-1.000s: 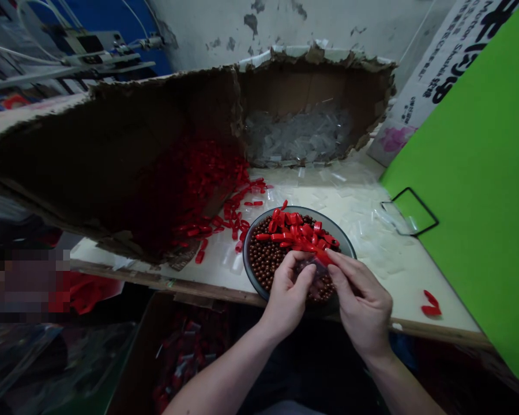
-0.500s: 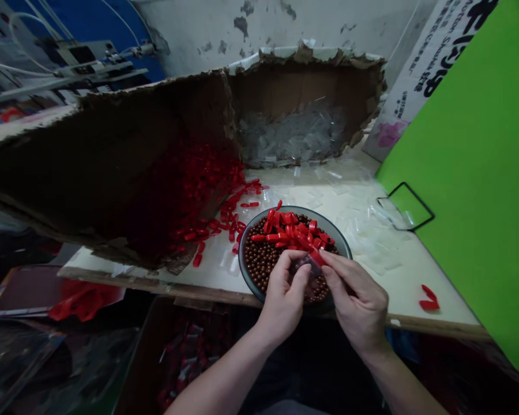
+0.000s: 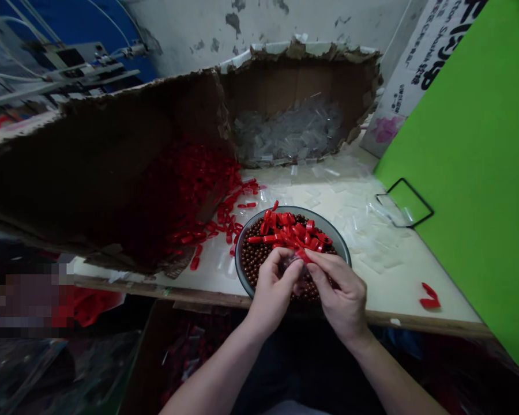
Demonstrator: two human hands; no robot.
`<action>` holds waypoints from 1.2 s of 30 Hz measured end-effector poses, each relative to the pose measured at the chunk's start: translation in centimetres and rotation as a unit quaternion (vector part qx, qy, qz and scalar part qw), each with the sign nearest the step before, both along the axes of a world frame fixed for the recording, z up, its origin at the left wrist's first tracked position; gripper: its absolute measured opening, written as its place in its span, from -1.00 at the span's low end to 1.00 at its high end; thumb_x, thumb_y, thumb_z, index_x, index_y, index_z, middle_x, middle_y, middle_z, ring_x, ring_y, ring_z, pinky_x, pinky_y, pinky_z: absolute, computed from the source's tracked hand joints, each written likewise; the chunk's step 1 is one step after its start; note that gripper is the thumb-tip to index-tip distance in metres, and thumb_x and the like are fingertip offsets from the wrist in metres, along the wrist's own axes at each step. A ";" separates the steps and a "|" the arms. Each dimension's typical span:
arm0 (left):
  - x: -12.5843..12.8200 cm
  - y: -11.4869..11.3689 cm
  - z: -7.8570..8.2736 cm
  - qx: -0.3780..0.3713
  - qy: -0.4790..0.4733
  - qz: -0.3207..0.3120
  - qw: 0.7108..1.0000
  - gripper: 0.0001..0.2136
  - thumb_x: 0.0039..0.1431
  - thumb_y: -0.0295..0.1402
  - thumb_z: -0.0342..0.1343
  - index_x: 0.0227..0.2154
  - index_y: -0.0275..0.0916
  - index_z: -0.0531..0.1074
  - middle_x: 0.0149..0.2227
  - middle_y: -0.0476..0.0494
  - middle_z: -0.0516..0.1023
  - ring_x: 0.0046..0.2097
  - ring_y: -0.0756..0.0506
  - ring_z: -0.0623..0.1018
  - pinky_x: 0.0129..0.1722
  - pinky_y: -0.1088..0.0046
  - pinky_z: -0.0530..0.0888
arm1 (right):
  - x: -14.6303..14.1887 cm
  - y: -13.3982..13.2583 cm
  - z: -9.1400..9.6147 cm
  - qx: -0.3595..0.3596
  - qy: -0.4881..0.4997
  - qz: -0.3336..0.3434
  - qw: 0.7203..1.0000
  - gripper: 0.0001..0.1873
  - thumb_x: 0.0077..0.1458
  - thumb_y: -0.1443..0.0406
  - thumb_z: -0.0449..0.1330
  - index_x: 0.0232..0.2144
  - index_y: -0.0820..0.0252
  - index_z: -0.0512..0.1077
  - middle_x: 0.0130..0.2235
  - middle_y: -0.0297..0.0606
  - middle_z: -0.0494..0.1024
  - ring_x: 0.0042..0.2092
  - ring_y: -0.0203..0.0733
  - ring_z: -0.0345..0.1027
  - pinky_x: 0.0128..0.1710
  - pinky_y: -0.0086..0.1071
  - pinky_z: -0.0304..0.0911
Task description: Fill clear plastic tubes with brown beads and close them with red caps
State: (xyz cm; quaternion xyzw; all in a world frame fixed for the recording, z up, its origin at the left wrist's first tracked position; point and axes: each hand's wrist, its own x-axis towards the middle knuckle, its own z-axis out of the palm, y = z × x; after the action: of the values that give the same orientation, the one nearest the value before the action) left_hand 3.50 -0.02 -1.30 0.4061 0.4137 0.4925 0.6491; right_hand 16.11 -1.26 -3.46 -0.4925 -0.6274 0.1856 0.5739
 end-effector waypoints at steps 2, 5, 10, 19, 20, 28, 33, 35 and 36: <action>-0.3 0.5 0.2 -0.015 -0.038 -0.014 0.999 -0.79 0.14 -0.24 0.16 -0.30 -0.25 0.32 -0.47 0.07 0.34 -0.53 0.12 0.35 -0.57 0.64 0.32 | 0.1 1.0 0.4 -0.078 0.124 0.041 0.988 -0.79 0.17 0.28 0.18 -0.15 0.03 0.55 -0.16 -0.26 0.60 -0.15 -0.18 0.47 -0.11 -0.27 0.37; -0.7 0.9 0.6 -0.040 -0.064 -0.069 0.995 -0.77 0.10 -0.24 0.19 -0.30 -0.27 0.35 -0.48 0.03 0.41 -0.57 0.12 0.38 -0.63 0.66 0.31 | 0.4 3.1 1.5 -0.199 0.314 0.106 0.922 -0.71 0.22 0.12 0.10 -0.20 0.06 0.56 -0.18 -0.24 0.62 -0.19 -0.20 0.49 -0.19 -0.32 0.39; -1.0 0.6 0.5 -0.096 -0.081 -0.108 0.986 -0.73 0.02 -0.24 0.25 -0.34 -0.31 0.36 -0.55 0.00 0.44 -0.62 0.09 0.40 -0.72 0.68 0.27 | 0.7 6.3 3.5 -0.313 0.353 0.254 0.844 -0.52 0.20 -0.03 0.03 -0.29 0.18 0.58 -0.24 -0.17 0.61 -0.22 -0.21 0.48 -0.16 -0.31 0.38; -1.1 0.3 0.2 -0.108 -0.077 -0.123 0.983 -0.69 -0.04 -0.19 0.26 -0.40 -0.28 0.30 -0.54 -0.05 0.52 -0.65 0.07 0.42 -0.73 0.65 0.29 | 0.3 5.7 3.7 -0.280 0.232 0.194 0.911 -0.68 0.10 0.09 0.20 -0.22 0.19 0.51 -0.69 -0.54 0.17 -0.65 -0.43 -0.02 -0.64 -0.52 -0.02; -1.1 0.2 0.3 -0.102 -0.071 -0.136 0.983 -0.69 -0.02 -0.17 0.25 -0.40 -0.27 0.28 -0.55 -0.05 0.53 -0.67 0.07 0.40 -0.73 0.65 0.27 | 0.1 5.8 3.6 -0.283 0.210 0.209 0.912 -0.69 0.11 0.09 0.20 -0.23 0.19 0.52 -0.70 -0.56 0.12 -0.66 -0.43 -0.07 -0.64 -0.51 -0.06; -1.5 -0.8 0.8 -0.050 0.005 -0.160 0.986 -0.72 0.14 -0.11 0.10 -0.40 -0.21 0.20 -0.66 0.08 0.40 -0.71 0.14 0.22 -0.72 0.68 0.11 | -0.3 5.2 3.5 -0.244 0.040 0.232 0.941 -0.51 0.23 0.00 -0.02 -0.20 0.18 0.56 -0.66 -0.46 0.15 -0.60 -0.36 0.02 -0.58 -0.45 -0.02; -1.4 -1.6 1.5 -0.034 0.024 -0.161 0.986 -0.75 0.19 -0.16 0.06 -0.41 -0.21 0.20 -0.66 0.10 0.35 -0.68 0.14 0.21 -0.69 0.67 0.11 | -0.4 4.1 3.5 -0.243 0.066 0.229 0.940 -0.46 0.23 -0.03 -0.04 -0.35 0.20 0.57 -0.69 -0.48 0.04 -0.64 -0.38 -0.11 -0.61 -0.42 -0.12; -1.3 -1.7 1.7 -0.029 0.027 -0.162 0.986 -0.75 0.20 -0.17 0.06 -0.42 -0.21 0.19 -0.66 0.10 0.34 -0.68 0.14 0.20 -0.69 0.66 0.11 | -0.3 4.0 3.3 -0.253 0.093 0.231 0.935 -0.45 0.23 -0.04 -0.05 -0.37 0.21 0.56 -0.70 -0.48 0.03 -0.64 -0.38 -0.12 -0.62 -0.42 -0.16; -1.2 -1.7 1.8 -0.027 0.029 -0.161 0.986 -0.76 0.19 -0.17 0.06 -0.42 -0.21 0.19 -0.66 0.10 0.34 -0.68 0.13 0.20 -0.69 0.66 0.11 | -0.3 4.0 3.2 -0.253 0.102 0.230 0.934 -0.45 0.23 -0.04 -0.05 -0.37 0.21 0.56 -0.70 -0.48 0.03 -0.64 -0.38 -0.12 -0.62 -0.42 -0.16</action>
State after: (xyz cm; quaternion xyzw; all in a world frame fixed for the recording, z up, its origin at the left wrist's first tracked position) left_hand 2.26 -1.70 0.50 0.4643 0.3747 0.3577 0.7184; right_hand 15.78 2.72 -0.23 -0.4425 -0.5939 0.5142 0.4325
